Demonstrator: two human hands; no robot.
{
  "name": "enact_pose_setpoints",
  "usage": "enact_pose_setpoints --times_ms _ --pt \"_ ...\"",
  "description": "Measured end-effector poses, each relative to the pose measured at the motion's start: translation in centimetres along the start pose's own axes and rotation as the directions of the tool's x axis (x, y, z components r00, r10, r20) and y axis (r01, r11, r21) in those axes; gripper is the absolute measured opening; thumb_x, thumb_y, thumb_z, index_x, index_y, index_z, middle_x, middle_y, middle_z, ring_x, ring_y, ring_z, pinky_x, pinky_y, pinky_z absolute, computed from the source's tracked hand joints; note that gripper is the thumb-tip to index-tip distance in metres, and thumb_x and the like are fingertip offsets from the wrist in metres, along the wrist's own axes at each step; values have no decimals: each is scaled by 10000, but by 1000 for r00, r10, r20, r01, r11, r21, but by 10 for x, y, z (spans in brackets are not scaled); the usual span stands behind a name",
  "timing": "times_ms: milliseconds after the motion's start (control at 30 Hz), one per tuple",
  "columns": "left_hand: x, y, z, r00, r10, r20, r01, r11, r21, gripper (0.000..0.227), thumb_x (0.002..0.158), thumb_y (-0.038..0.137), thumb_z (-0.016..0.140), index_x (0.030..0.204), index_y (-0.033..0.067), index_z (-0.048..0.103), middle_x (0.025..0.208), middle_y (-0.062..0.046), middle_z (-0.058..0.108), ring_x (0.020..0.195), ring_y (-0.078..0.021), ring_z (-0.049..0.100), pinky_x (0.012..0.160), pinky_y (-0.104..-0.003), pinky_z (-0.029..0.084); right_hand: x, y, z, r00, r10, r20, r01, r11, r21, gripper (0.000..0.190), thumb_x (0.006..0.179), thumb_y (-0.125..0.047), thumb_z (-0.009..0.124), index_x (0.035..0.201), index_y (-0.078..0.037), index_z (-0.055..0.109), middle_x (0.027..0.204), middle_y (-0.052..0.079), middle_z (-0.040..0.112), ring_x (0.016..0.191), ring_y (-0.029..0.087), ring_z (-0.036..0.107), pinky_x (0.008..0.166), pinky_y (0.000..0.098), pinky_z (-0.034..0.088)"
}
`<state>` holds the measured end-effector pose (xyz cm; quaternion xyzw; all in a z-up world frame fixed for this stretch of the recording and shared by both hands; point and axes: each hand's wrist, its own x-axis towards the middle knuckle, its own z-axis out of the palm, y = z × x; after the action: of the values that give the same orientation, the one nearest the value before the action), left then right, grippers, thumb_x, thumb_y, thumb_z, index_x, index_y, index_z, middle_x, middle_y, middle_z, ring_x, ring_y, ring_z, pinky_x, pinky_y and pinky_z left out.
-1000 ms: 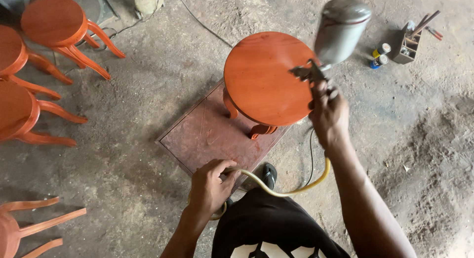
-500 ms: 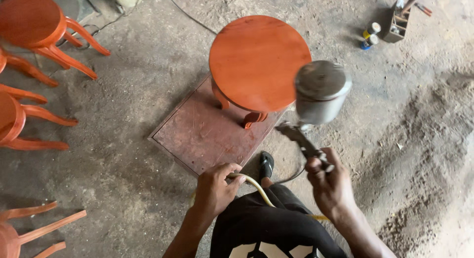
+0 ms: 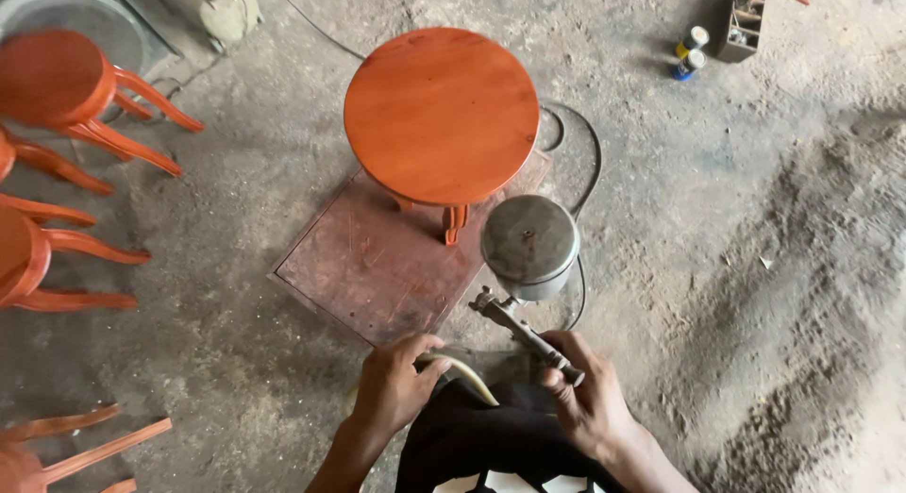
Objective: The person spray-paints a wooden stool with a spray gun, rotating the stool to coat the top and legs.
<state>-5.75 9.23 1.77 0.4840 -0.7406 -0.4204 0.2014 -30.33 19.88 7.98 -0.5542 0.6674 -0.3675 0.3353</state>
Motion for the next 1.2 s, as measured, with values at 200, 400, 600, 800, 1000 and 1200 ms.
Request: enact_pose_setpoints --times_ms 200,400,600,800,1000,1200 --pt "-3 36 48 996 -90 -14 90 996 27 259 813 188 811 1040 89 735 950 -82 796 836 -224 801 746 -337 612 40 63 -60 973 177 -148 -177 984 10 675 914 -682 420 1069 -37 544 610 -1 526 504 98 477 442 312 398" --pt "2 103 123 1000 1 -31 3 989 146 276 772 98 819 1032 54 736 1005 -120 759 927 -314 713 794 -392 559 25 119 -152 962 151 -226 -108 976 190 722 934 -669 470 1240 -25 583 651 -13 509 553 86 450 492 278 354" --pt "18 144 191 996 86 -30 -74 959 274 258 752 203 868 909 45 739 860 -114 721 824 -310 688 744 -424 533 -10 176 -244 964 126 -232 -67 967 246 776 953 -674 470 1293 3 635 647 2 577 595 80 504 544 257 399" --pt "31 165 221 996 87 2 -86 979 184 282 767 251 870 944 64 756 853 -101 730 761 -282 720 666 -392 556 9 194 -291 974 80 -214 -17 959 284 753 982 -645 450 1304 7 647 651 -1 577 595 83 496 543 256 399" --pt "62 190 245 962 -34 -272 73 988 135 228 812 213 819 976 72 745 934 -109 759 769 -282 749 662 -386 574 78 207 -287 1000 8 -17 -1 934 356 719 951 -633 517 1293 -1 530 737 23 569 612 104 490 519 279 398" --pt "111 198 263 955 -47 -292 114 969 218 153 865 168 773 983 81 730 906 -118 742 777 -315 717 677 -423 550 149 213 -284 960 -156 233 131 984 119 653 940 -642 537 1126 -29 664 827 81 638 757 171 585 668 343 490"
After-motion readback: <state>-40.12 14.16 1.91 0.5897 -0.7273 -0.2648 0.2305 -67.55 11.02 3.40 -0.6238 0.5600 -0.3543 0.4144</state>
